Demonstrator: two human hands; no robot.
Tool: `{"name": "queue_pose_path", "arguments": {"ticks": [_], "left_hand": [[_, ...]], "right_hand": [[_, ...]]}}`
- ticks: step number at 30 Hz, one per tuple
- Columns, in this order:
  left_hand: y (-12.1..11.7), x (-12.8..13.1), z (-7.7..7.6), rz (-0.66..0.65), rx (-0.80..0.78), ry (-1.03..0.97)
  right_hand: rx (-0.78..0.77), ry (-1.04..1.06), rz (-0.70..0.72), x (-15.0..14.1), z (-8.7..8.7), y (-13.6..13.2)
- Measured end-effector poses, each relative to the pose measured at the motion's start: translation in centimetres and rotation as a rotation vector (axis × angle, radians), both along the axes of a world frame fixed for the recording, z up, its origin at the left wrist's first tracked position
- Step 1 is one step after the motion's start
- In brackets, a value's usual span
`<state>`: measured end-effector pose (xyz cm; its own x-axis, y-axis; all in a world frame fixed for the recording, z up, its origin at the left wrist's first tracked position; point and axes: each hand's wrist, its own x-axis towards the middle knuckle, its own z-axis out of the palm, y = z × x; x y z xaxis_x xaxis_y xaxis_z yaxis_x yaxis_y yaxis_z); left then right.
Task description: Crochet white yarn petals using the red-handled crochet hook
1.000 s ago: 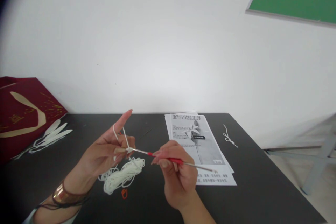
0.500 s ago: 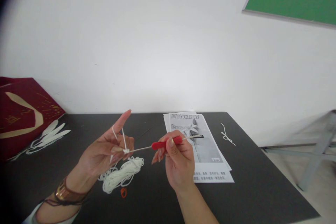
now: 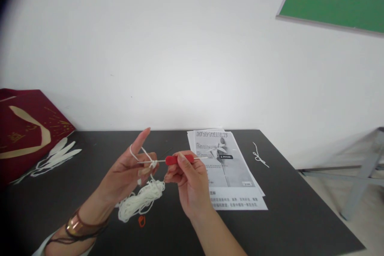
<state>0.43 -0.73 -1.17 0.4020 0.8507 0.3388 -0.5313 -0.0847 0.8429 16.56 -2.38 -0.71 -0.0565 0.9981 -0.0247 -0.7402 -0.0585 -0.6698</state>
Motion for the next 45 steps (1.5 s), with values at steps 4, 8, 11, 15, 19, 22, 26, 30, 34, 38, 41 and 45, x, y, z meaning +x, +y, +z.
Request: {"name": "queue_pose_path", "arguments": {"ticks": [4, 8, 11, 15, 19, 22, 26, 30, 34, 38, 41, 45], "left_hand": [[0.0, -0.4, 0.3, 0.152, 0.163, 0.225], [0.0, -0.6, 0.7, 0.269, 0.317, 0.476], [0.0, -0.7, 1.0, 0.351, 0.425, 0.570], [0.2, -0.6, 1.1, 0.435, 0.420, 0.592], [0.2, -0.1, 0.7, 0.486, 0.306, 0.540], [0.1, 0.7, 0.3, 0.495, 0.173, 0.452], [-0.2, 1.8, -0.2, 0.502, -0.099, 0.212], [-0.5, 2.5, -0.3, 0.540, -0.175, 0.087], [-0.6, 2.8, -0.1, 0.542, -0.241, 0.052], [-0.6, 2.8, 0.2, 0.430, -0.338, -0.042], [-0.6, 2.6, 0.4, 0.372, -0.365, -0.112], [-0.1, 1.5, 0.5, 0.201, -0.413, -0.161]], "right_hand": [[0.012, -0.033, -0.038, 0.0, 0.0, 0.1], [0.007, -0.051, -0.044, -0.1, -0.2, 0.0], [0.003, -0.061, -0.042, -0.1, -0.3, 0.2], [0.007, -0.072, -0.045, -0.1, -0.3, 0.3], [0.023, -0.089, -0.049, -0.1, -0.3, 0.3], [0.045, -0.104, -0.062, -0.1, -0.3, 0.2], [0.067, -0.110, -0.094, -0.2, -0.6, 0.2], [0.115, -0.200, -0.167, -0.4, -0.9, 0.1], [0.240, -0.453, -0.291, -0.5, -1.1, -0.5], [0.537, -0.825, -0.489, -0.5, -1.7, -1.1], [0.837, -1.043, -0.575, -0.2, -2.4, -1.2], [1.160, -1.164, -0.587, 0.5, -3.0, -0.8]]}}
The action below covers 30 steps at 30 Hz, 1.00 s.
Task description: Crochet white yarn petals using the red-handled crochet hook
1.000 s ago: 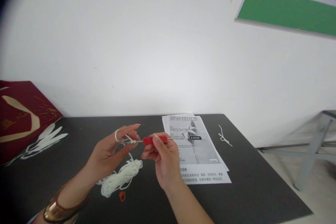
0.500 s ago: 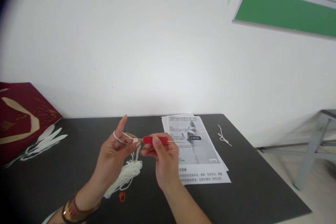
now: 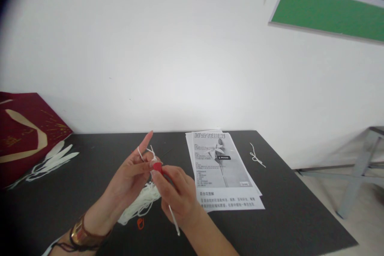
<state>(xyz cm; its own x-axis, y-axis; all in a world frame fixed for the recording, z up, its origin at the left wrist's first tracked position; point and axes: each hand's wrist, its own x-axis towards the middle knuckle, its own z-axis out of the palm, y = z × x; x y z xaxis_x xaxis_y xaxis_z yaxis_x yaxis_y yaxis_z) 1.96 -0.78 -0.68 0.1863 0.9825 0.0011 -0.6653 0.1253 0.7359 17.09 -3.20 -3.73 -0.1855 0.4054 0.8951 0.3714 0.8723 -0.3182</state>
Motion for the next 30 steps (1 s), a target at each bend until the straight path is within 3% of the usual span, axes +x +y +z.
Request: {"name": "queue_pose_path", "arguments": {"ticks": [2, 6, 12, 30], "left_hand": [[0.4, -0.7, 0.1, -0.097, -0.011, -0.003], [0.6, -1.4, 0.5, -0.183, 0.023, -0.012], [0.2, -1.4, 1.1, -0.139, 0.083, -0.045], [0.1, -2.2, 1.3, -0.144, 0.222, -0.027]], "right_hand": [[-0.031, 0.047, 0.065, 0.2, 0.1, 0.2], [-0.332, 0.340, 0.185, 0.1, 0.9, 0.6], [-0.605, 0.727, 0.420, -0.1, 1.3, 1.1], [-0.670, 0.803, 0.514, 1.4, 2.3, 1.3]]}}
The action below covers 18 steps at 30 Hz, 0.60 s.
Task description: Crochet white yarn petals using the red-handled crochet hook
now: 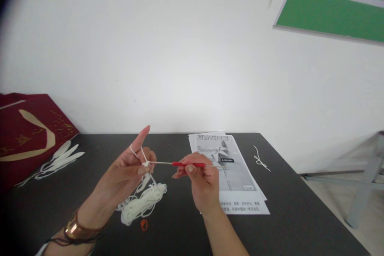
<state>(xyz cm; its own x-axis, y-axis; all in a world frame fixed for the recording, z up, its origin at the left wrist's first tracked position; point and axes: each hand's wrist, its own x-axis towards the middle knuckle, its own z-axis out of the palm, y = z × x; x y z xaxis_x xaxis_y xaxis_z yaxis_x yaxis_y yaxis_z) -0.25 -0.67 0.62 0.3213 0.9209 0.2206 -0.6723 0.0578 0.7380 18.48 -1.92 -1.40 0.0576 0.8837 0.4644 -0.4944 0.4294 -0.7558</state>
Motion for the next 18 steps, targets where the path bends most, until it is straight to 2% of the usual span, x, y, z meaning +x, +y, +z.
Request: {"name": "queue_pose_path", "arguments": {"ticks": [11, 15, 18], "left_hand": [[0.14, -0.25, -0.19, -0.039, -0.009, -0.010], [0.12, -0.21, -0.35, -0.050, 0.000, 0.013], [0.02, -0.06, -0.45, -0.027, 0.040, 0.072]], "right_hand": [[0.012, 0.006, 0.034, 0.49, 0.36, 0.28], [-0.091, 0.074, 0.063, 0.40, 0.35, 0.31], [-0.224, 0.155, 0.108, 0.09, 0.38, 0.33]]}}
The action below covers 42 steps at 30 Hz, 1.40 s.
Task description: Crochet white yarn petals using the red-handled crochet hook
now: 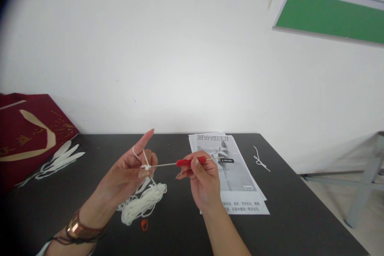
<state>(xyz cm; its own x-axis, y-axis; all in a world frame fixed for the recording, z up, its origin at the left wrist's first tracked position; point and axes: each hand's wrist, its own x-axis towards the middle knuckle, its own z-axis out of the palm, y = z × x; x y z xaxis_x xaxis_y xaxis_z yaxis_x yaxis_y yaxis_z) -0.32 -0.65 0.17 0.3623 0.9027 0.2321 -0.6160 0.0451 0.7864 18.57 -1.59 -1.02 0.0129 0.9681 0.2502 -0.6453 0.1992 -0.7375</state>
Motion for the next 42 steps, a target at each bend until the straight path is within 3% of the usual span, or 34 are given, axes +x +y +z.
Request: {"name": "queue_pose_path", "arguments": {"ticks": [5, 8, 17, 24, 29, 34, 42], "left_hand": [[-0.2, 0.7, -0.1, 0.195, 0.174, 0.184], [-0.3, 1.3, -0.2, 0.283, 0.218, 0.255], [-0.4, 1.3, 0.0, 0.209, 0.130, 0.264], [-0.4, 1.2, 0.2, 0.297, 0.050, 0.395], [-0.4, 1.1, 0.4, 0.281, 0.111, 0.397], [-0.4, 0.9, 0.1, 0.346, 0.096, 0.460], [-0.5, 1.5, 0.3, 0.376, 0.128, 0.381]], "right_hand": [[-0.228, 0.131, 0.099, -0.9, 0.0, 0.2], [-0.256, 0.142, 0.090, -1.4, -0.1, 0.1], [-0.241, 0.118, 0.061, -1.9, -0.4, 0.0], [-0.276, 0.143, 0.084, -2.1, -0.4, 0.0], [-0.292, 0.164, 0.096, -2.0, -0.5, 0.1], [-0.299, 0.164, 0.087, -1.9, -0.5, 0.2], [-0.289, 0.136, 0.068, -1.9, -0.3, 0.2]]}}
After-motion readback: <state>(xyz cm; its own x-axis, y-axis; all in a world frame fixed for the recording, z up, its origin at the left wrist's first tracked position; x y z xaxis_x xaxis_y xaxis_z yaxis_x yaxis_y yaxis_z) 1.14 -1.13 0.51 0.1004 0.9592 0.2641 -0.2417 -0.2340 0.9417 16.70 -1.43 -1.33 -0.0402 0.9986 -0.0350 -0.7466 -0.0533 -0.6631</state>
